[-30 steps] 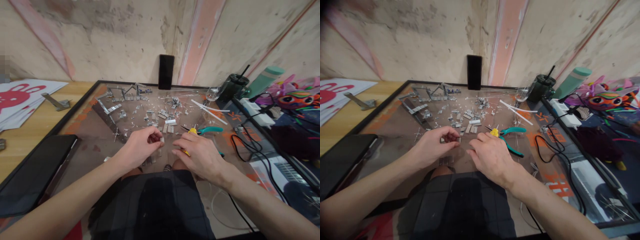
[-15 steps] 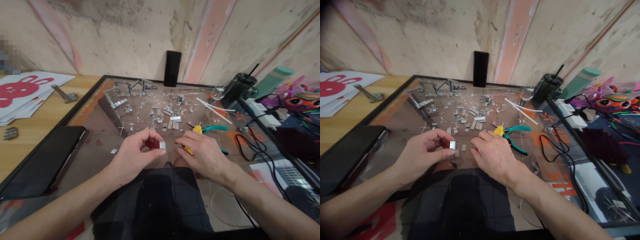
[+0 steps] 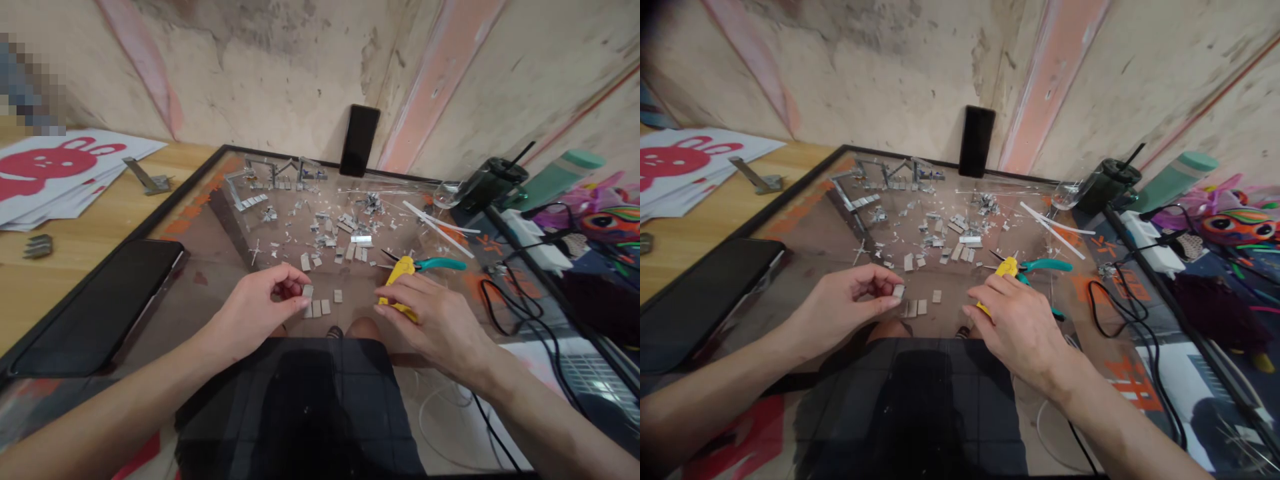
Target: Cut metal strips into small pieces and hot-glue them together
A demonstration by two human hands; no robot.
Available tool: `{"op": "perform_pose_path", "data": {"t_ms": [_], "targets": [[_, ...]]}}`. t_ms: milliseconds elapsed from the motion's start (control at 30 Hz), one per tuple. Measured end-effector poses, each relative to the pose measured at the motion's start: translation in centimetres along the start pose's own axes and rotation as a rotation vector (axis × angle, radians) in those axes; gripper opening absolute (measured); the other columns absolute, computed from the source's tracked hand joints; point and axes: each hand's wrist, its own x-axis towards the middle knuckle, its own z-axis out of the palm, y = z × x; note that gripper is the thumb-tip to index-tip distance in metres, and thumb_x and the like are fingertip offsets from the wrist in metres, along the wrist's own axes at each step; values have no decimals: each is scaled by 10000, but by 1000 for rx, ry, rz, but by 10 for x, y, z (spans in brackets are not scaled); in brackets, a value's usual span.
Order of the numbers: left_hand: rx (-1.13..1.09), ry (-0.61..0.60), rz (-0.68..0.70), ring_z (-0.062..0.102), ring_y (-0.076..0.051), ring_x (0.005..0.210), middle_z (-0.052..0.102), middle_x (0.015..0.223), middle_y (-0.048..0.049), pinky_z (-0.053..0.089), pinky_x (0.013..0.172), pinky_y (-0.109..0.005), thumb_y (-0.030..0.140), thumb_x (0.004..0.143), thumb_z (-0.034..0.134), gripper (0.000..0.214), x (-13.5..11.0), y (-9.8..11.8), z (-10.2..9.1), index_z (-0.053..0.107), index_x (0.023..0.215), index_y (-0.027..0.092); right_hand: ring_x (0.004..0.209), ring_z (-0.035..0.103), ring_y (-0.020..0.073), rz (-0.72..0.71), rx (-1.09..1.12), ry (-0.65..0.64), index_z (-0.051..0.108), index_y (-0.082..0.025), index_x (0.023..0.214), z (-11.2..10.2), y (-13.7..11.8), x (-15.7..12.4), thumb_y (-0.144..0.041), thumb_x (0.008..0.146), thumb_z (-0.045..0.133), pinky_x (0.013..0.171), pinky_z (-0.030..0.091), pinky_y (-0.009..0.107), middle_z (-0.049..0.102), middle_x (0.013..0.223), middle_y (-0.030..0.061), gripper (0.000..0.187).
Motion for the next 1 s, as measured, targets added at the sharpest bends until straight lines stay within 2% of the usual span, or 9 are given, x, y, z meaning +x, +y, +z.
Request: {"op": "perform_pose_path", "data": {"t_ms": [133, 300, 433, 667, 1000], "targets": [[120, -4, -22, 584, -132, 694, 629, 722, 29, 468, 662, -257, 305, 719, 599, 173, 4, -4, 1, 618, 867, 217, 775, 601, 205, -3, -38, -31, 665, -169, 869, 3, -4, 5, -229, 832, 534, 672, 480, 324, 635, 798, 57, 149], [309, 29, 3, 585, -141, 695, 639, 775, 18, 449, 652, -264, 288, 717, 588, 180, 6, -6, -2, 628, 880, 221, 757, 580, 201, -25, -171, -159, 674, -218, 875, 10, -19, 22, -252, 815, 560, 612, 440, 296, 606, 756, 30, 133], [433, 18, 39, 581, -155, 718, 626, 794, 4, 436, 666, -277, 310, 738, 555, 198, 8, -9, -8, 637, 894, 219, 762, 575, 194, -31, -250, -233, 664, -208, 845, 17, -27, 37, -265, 808, 574, 606, 419, 284, 601, 768, 30, 113], [568, -40, 105, 565, -165, 739, 596, 747, 7, 405, 638, -267, 308, 765, 516, 208, 8, -12, -11, 645, 899, 215, 768, 574, 179, -55, -232, -324, 664, -212, 832, 22, -28, 41, -262, 820, 564, 612, 408, 277, 593, 774, 18, 113], [602, -54, 127, 565, -193, 768, 594, 749, -1, 404, 634, -288, 310, 782, 512, 226, 7, -11, -10, 640, 954, 239, 785, 569, 185, -74, -168, -302, 665, -215, 880, 21, -30, 37, -229, 829, 553, 635, 427, 298, 585, 773, 20, 123]]}}
